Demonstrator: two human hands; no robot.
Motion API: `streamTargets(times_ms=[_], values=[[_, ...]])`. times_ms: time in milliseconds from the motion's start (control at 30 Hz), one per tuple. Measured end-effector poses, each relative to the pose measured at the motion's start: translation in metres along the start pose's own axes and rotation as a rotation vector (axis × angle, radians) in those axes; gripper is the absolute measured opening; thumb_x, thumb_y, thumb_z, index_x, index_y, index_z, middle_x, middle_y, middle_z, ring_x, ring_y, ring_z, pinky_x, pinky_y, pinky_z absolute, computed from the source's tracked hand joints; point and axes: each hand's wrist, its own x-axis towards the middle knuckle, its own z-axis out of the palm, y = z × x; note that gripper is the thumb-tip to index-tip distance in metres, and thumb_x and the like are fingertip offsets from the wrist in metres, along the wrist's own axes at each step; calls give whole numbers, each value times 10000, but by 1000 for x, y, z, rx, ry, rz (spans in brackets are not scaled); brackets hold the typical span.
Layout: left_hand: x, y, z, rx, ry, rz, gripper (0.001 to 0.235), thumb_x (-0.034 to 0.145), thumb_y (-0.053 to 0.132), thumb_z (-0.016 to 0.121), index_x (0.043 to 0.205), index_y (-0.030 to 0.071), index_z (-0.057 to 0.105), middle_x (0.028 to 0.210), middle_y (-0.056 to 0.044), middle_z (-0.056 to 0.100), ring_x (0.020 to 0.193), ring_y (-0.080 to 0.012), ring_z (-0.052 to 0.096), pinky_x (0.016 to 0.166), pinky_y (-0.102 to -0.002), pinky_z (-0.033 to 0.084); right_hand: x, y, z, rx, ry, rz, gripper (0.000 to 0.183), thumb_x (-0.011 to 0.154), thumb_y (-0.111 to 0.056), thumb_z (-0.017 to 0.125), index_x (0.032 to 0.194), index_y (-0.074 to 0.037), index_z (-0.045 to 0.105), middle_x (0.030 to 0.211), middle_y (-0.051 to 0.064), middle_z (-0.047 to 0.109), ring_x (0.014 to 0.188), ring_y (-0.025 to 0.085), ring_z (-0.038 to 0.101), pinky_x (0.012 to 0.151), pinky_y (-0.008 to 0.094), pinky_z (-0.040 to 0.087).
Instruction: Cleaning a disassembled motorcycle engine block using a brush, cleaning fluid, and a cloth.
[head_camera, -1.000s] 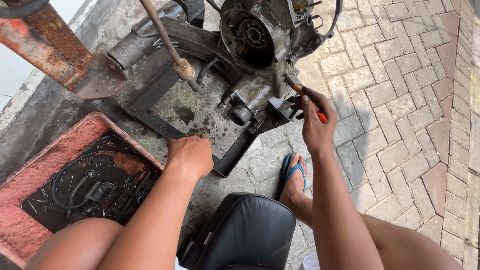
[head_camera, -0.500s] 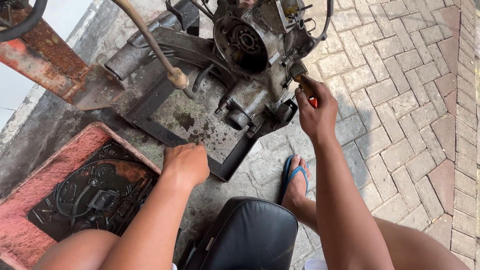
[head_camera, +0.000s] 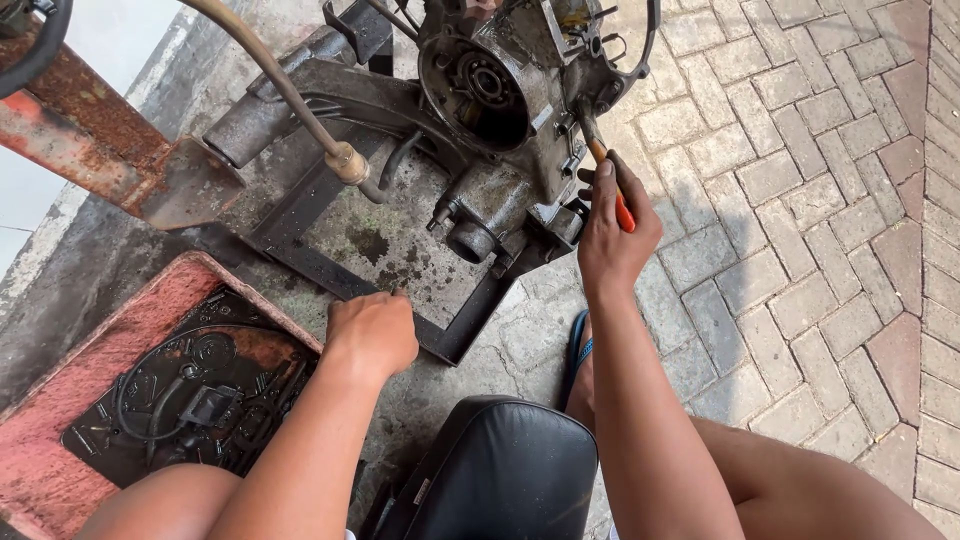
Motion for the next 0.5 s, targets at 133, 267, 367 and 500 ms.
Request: streamTargets(times_ms=[133, 267, 367, 500], values=[[0, -4, 3, -15, 4, -4, 603, 930, 21, 407, 1530, -30, 429, 1298, -234, 681, 1191, -429, 666, 1075, -643, 403, 4, -2, 10, 18, 48, -104, 337, 1081, -389, 599, 1264, -124, 698, 979, 106, 807, 858, 151, 746, 687, 238, 473], [-3, -3, 2, -10, -7, 1, 602, 940, 40, 399, 1537, -32, 413, 1316, -236, 671, 1204, -423, 657, 1079, -632, 406, 0, -13, 24, 11, 49, -47, 327, 1071, -392, 601, 1259, -145, 702, 976, 68, 813, 816, 133, 725, 724, 235, 452], [-2, -5, 1, -9, -5, 9, 599, 936, 37, 416, 1532, -26, 423, 1292, -229, 684, 1184, -421, 669, 1067, -637, 416, -7, -33, 25, -36, 121, -71, 353, 1080, -407, 583, 1179, -107, 741, 915, 78, 802, 800, 167, 717, 722, 296, 459], [3, -5, 8, -6, 13, 3, 595, 938, 31, 404, 1528, -37, 427, 1308, -236, 676, 1198, -428, 661, 1068, -646, 410, -2, -36, 24, 97, 57, -103, 393, 1071, -403, 570, 1256, -78, 690, 971, 104, 803, 893, 191, 738, 779, 277, 473]])
